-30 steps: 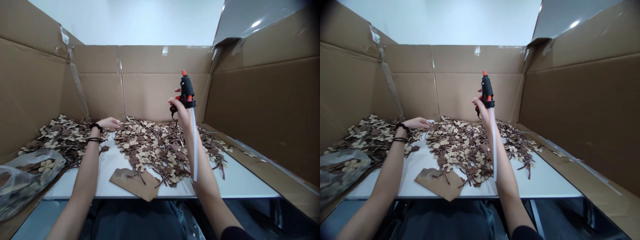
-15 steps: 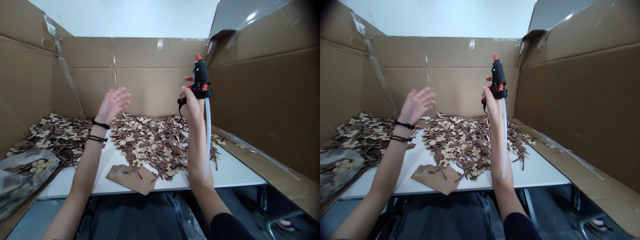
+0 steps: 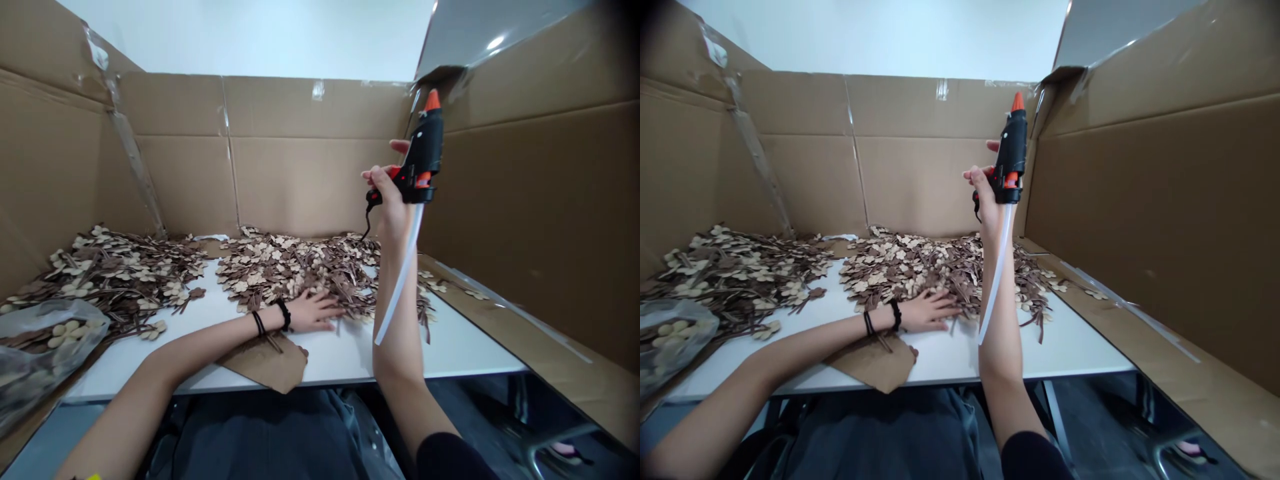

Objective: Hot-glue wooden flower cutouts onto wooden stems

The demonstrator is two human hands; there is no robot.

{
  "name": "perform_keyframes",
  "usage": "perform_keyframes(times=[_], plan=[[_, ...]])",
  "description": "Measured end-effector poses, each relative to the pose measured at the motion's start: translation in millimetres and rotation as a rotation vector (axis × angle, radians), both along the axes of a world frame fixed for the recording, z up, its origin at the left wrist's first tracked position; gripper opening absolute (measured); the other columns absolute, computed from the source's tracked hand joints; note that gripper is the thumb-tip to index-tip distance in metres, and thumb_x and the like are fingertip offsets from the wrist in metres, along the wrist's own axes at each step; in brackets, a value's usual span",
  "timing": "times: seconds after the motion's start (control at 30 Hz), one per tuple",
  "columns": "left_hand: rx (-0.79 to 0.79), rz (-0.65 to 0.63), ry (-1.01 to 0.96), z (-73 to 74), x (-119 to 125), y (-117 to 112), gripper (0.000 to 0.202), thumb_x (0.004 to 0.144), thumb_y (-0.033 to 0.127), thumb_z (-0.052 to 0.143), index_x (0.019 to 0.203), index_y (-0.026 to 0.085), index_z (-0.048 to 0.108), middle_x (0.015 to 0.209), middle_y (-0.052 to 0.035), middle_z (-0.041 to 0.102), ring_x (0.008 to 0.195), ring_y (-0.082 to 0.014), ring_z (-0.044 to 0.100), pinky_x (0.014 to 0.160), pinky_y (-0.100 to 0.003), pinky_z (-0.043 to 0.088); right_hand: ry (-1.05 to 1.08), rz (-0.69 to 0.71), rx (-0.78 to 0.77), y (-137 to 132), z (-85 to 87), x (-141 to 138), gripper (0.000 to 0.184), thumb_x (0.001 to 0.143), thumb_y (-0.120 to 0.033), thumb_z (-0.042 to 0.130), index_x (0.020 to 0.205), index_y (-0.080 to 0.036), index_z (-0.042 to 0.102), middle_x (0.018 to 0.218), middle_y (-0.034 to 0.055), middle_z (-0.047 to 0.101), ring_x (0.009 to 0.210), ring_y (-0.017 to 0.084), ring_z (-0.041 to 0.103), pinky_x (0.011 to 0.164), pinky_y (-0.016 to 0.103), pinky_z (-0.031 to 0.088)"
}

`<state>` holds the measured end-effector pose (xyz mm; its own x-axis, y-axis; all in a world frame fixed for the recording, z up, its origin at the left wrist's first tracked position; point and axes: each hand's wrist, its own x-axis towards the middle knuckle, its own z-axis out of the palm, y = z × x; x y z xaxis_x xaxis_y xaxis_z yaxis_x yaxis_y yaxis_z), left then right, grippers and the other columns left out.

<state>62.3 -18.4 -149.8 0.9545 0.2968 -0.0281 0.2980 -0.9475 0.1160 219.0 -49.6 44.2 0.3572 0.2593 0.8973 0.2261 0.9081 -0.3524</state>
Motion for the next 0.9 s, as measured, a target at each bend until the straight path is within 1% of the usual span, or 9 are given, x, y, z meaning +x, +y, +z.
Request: perform_keyframes(times=[0.1, 0.17, 0.23, 0.3, 0.4, 0.57, 0.73, 0.8, 0.9], plan=[[0.045, 0.078, -0.031, -0.9, -11.2, 42.2, 0.051, 0.095, 0.047, 0.031, 0.141, 0.027, 0.037, 0.148, -0.0092, 0.035, 0.141, -0.0287, 0.018, 0.110, -0.051, 0.014, 0.019, -0.042, -0.004, -4.8, 0.3, -2.5, 0.012, 0.084, -0.028, 0.056, 0.096, -0.027, 0.056, 0.071, -0.0040, 0.051, 0.067, 0.012, 0.055, 0.068, 0.029, 0.043], [0.063, 0.077, -0.075, -3.1, -17.8, 63.9, 0.044, 0.094, 0.044, 0.036, 0.133, 0.025, 0.047, 0.141, -0.0101, 0.045, 0.134, -0.0250, 0.032, 0.108, -0.043, 0.019, 0.044, -0.046, -0.025, -6.0, -0.4, -3.3, 0.014, 0.084, -0.026, 0.055, 0.098, -0.028, 0.056, 0.067, -0.0048, 0.047, 0.060, 0.011, 0.049, 0.061, 0.026, 0.041], [0.093, 0.046, -0.126, -3.4, -20.9, 78.6, 0.035, 0.093, 0.041, 0.041, 0.119, 0.023, 0.058, 0.126, -0.0088, 0.057, 0.120, -0.0206, 0.046, 0.102, -0.036, 0.024, 0.052, -0.039, -0.055, -4.6, -1.8, -2.8, 0.018, 0.083, -0.027, 0.056, 0.101, -0.027, 0.055, 0.064, -0.0053, 0.043, 0.056, 0.010, 0.045, 0.058, 0.025, 0.040], [0.145, 0.019, -0.167, -0.4, -19.8, 86.4, 0.027, 0.092, 0.037, 0.045, 0.102, 0.022, 0.065, 0.108, -0.0058, 0.065, 0.104, -0.0176, 0.053, 0.096, -0.033, 0.025, 0.036, -0.033, -0.094, 0.0, -3.7, -1.9, 0.021, 0.082, -0.031, 0.058, 0.103, -0.027, 0.055, 0.065, -0.0051, 0.043, 0.055, 0.010, 0.045, 0.057, 0.025, 0.040], [0.226, 0.027, -0.219, 9.3, -13.5, 89.7, 0.022, 0.089, 0.033, 0.051, 0.083, 0.020, 0.068, 0.095, -0.0036, 0.068, 0.097, -0.0172, 0.052, 0.092, -0.034, 0.022, -0.020, -0.033, -0.184, 11.1, -6.5, -2.4, 0.027, 0.079, -0.039, 0.060, 0.103, -0.028, 0.055, 0.066, -0.0047, 0.045, 0.056, 0.011, 0.048, 0.055, 0.025, 0.042], [0.197, 0.075, -0.253, 32.0, -6.2, 89.5, 0.021, 0.087, 0.033, 0.056, 0.078, 0.021, 0.071, 0.110, -0.0025, 0.064, 0.107, -0.0192, 0.047, 0.088, -0.032, 0.024, -0.129, 0.035, -0.290, 29.4, -11.3, -12.6, 0.036, 0.073, -0.041, 0.066, 0.103, -0.026, 0.056, 0.065, -0.0050, 0.052, 0.061, 0.013, 0.056, 0.059, 0.027, 0.045], [0.198, 0.133, -0.258, 43.7, -4.1, 78.2, 0.020, 0.087, 0.028, 0.052, 0.087, 0.022, 0.071, 0.097, -0.0040, 0.066, 0.097, -0.0192, 0.053, 0.083, -0.030, 0.031, -0.176, 0.083, -0.326, 36.0, -13.2, -21.7, 0.034, 0.070, -0.035, 0.067, 0.100, -0.022, 0.058, 0.062, -0.0045, 0.055, 0.064, 0.014, 0.060, 0.061, 0.029, 0.046], [0.202, 0.108, -0.215, 42.7, -1.9, 68.7, 0.021, 0.085, 0.022, 0.051, 0.097, 0.022, 0.068, 0.089, -0.0031, 0.068, 0.088, -0.0183, 0.057, 0.083, -0.030, 0.033, -0.200, 0.063, -0.355, 35.9, -13.0, -22.4, 0.029, 0.073, -0.032, 0.063, 0.099, -0.022, 0.059, 0.058, -0.0058, 0.053, 0.057, 0.013, 0.056, 0.057, 0.028, 0.045], [0.235, 0.098, -0.182, 37.4, 3.3, 54.3, 0.038, 0.077, 0.018, 0.054, 0.114, 0.022, 0.060, 0.080, -0.0016, 0.068, 0.081, -0.0200, 0.059, 0.082, -0.032, 0.035, -0.221, 0.006, -0.365, 35.5, -12.6, -22.4, 0.024, 0.075, -0.028, 0.057, 0.098, -0.023, 0.061, 0.051, -0.0081, 0.048, 0.047, 0.011, 0.048, 0.055, 0.028, 0.044]])
